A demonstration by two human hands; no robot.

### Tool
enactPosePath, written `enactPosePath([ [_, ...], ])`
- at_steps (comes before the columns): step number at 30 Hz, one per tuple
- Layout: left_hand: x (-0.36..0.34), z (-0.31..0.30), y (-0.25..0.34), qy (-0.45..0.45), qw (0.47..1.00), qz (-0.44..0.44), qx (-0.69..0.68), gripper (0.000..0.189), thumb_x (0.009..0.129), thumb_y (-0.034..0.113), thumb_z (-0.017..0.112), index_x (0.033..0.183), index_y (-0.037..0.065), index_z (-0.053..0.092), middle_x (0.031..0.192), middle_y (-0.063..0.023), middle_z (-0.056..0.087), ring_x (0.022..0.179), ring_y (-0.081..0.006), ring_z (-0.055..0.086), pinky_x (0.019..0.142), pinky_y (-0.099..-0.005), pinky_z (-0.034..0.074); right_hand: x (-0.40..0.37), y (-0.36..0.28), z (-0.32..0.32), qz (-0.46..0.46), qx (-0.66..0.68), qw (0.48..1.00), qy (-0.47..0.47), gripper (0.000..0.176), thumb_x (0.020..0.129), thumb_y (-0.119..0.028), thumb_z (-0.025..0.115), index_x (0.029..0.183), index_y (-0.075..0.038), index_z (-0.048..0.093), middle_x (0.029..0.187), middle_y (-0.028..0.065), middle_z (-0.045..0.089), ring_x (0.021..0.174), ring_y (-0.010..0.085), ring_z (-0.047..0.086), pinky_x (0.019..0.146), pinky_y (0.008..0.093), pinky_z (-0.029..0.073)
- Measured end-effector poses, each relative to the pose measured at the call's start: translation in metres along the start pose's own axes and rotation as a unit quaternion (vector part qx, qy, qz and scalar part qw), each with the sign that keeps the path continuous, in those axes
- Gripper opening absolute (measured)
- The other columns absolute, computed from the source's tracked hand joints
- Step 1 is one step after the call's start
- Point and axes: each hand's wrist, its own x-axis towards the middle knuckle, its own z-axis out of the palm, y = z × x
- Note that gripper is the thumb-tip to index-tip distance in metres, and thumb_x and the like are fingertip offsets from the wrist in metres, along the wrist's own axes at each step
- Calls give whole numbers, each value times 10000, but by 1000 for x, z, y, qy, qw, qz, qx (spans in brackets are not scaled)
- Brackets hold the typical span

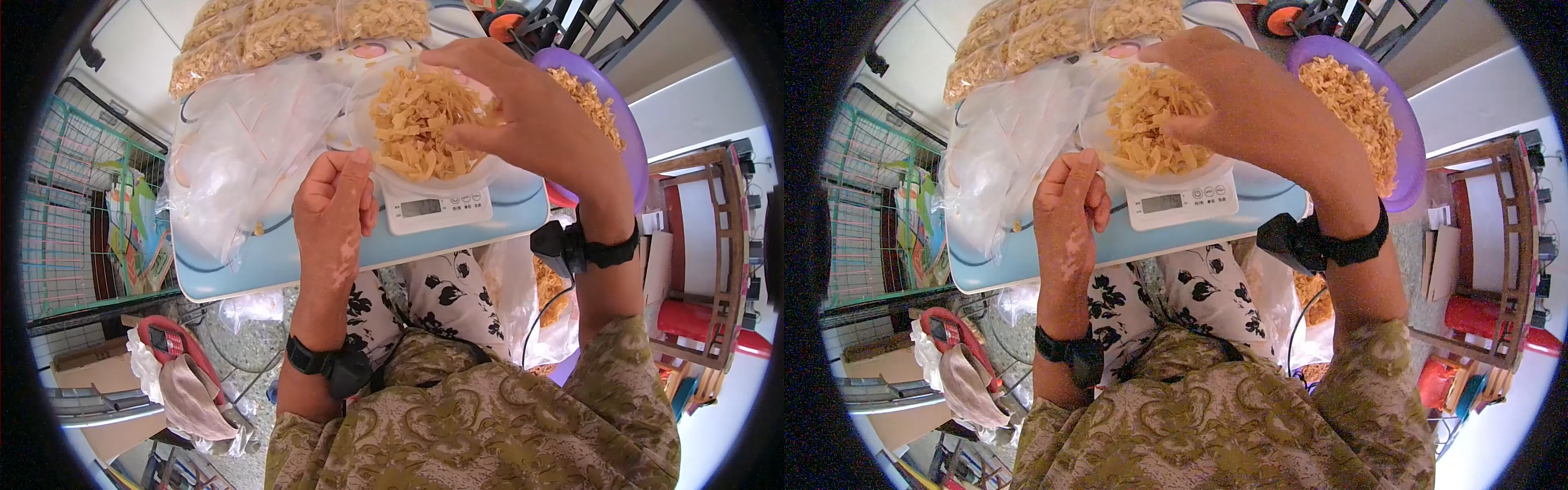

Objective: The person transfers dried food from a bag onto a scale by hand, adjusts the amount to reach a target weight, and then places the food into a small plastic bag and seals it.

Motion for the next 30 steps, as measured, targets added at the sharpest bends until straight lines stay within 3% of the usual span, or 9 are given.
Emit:
enactPosePath([
  [1, 0, 0, 0, 4, 1000, -2, -3, 205, 936, 251, 596, 810, 95, 553, 573, 42, 398, 453, -53, 364, 402, -202, 270, -1, 0, 1, -1, 0, 1000, 0, 565, 748, -130, 708, 1285, -116, 532, 1275, 99, 552, 1148, 263, 546, 962, 336, 450],
  [3, -1, 0, 0, 8, 1000, -4, -6, 205, 935, 254, 597, 812, 96, 554, 574, 42, 398, 456, -52, 364, 405, -202, 272, -5, 2, 6, 92, 64, 992, 50, 368, 839, -101, 647, 1201, -78, 583, 1150, 48, 629, 1035, 177, 606, 880, 297, 490],
  [4, 0, -1, -1, 5, 1000, 0, -9, 201, 935, 254, 599, 820, 94, 557, 575, 42, 398, 457, -52, 365, 407, -202, 275, -5, 2, 8, 92, 64, 992, 50, 368, 839, -101, 647, 1201, -78, 583, 1150, 48, 629, 1035, 177, 606, 880, 297, 490],
  [6, 0, -2, -3, 2, 1000, 3, -12, 198, 935, 255, 600, 827, 93, 561, 576, 42, 398, 459, -53, 367, 409, -203, 277, -5, 2, 14, 103, 130, 981, 105, 217, 872, -130, 595, 1059, -28, 637, 953, 151, 664, 856, 268, 653, 776, 319, 514],
  [9, 0, -3, -4, 5, 1000, 8, -9, 200, 939, 262, 595, 846, 86, 567, 576, 41, 396, 459, -60, 371, 410, -206, 278, -6, 0, 18, 92, 161, 969, 161, 172, 916, -101, 543, 1038, -30, 642, 896, 114, 671, 828, 201, 663, 762, 297, 512],
  [13, 2, -14, -3, 37, 999, 8, 18, 217, 946, 278, 582, 874, 74, 571, 574, 37, 400, 458, -68, 377, 407, -210, 279, -15, 7, 23, 89, 178, 946, 255, 175, 944, -75, 499, 1037, -21, 637, 893, 73, 673, 856, 146, 653, 777, 290, 513],
  [18, 11, -27, -10, 71, 994, 30, 83, 240, 954, 290, 569, 886, 60, 571, 576, 32, 415, 460, -68, 393, 402, -211, 284, -50, 22, 44, 188, 269, 882, 338, 203, 969, -51, 442, 1031, -10, 630, 964, 48, 662, 870, 123, 620, 756, 265, 517],
  [24, 12, -29, -30, 51, 985, 101, 133, 222, 958, 258, 572, 915, 40, 572, 593, 36, 445, 467, -41, 399, 406, -194, 302, -99, 27, 81, 309, 338, 824, 334, 205, 966, -38, 427, 1036, -21, 620, 965, 47, 650, 760, 86, 573, 652, 229, 490],
  [30, 8, -28, -37, 40, 970, 149, 189, 214, 968, 238, 556, 944, 26, 567, 603, 35, 466, 485, -26, 406, 426, -182, 314, -118, 30, 110, 359, 344, 808, 317, 201, 969, -40, 424, 1045, -21, 608, 960, 41, 644, 718, 66, 540, 620, 204, 462],
])
